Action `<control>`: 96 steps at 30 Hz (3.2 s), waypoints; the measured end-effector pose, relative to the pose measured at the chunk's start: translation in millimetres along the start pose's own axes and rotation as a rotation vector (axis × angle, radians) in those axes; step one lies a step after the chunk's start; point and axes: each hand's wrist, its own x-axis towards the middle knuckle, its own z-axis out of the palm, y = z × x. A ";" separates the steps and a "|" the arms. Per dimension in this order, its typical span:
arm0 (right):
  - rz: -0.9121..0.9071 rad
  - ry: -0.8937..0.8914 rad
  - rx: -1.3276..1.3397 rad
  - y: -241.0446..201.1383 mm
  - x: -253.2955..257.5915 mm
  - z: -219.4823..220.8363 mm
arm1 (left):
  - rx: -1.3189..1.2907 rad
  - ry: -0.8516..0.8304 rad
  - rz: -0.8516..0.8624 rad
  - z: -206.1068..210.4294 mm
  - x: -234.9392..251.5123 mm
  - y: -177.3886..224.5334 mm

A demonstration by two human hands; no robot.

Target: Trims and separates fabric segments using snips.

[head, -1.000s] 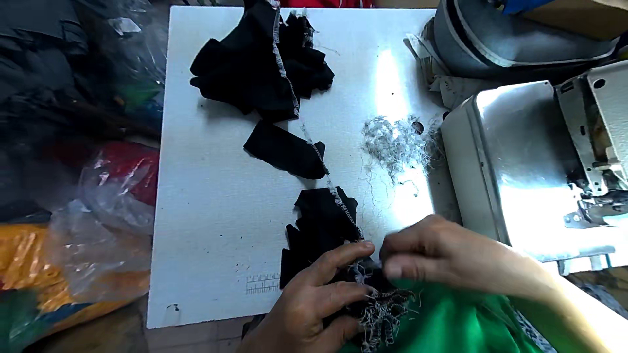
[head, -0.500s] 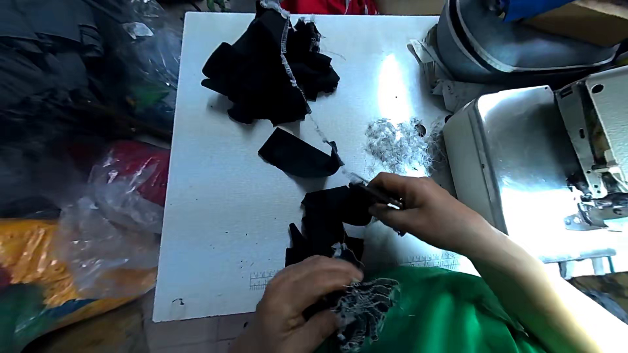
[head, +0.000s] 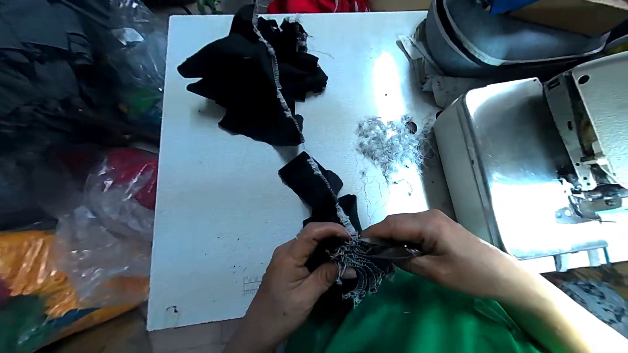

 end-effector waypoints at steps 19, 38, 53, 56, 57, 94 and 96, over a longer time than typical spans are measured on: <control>0.189 0.357 -0.129 1.0 -13.4 -26.9 | -0.010 0.063 0.062 -3.7 3.7 -5.4; 0.447 0.048 0.381 -2.3 -20.1 4.9 | -0.123 0.046 0.059 -4.4 6.3 -5.4; 0.317 0.539 -0.076 8.4 27.9 -21.0 | -0.045 -0.012 0.039 -27.7 -9.6 3.3; 0.334 0.485 -0.237 1.1 34.2 -30.0 | 0.060 -0.074 0.057 -38.4 -15.0 5.7; 0.357 0.447 -0.213 -1.9 34.5 -32.5 | 0.104 -0.088 0.068 -39.6 -16.3 4.3; 0.023 -0.317 0.027 13.4 10.5 -5.1 | 0.137 -0.211 0.203 -4.4 -21.2 -16.0; 0.104 -0.174 0.021 8.8 9.9 -6.5 | 0.149 -0.217 0.199 -5.1 -21.8 -15.8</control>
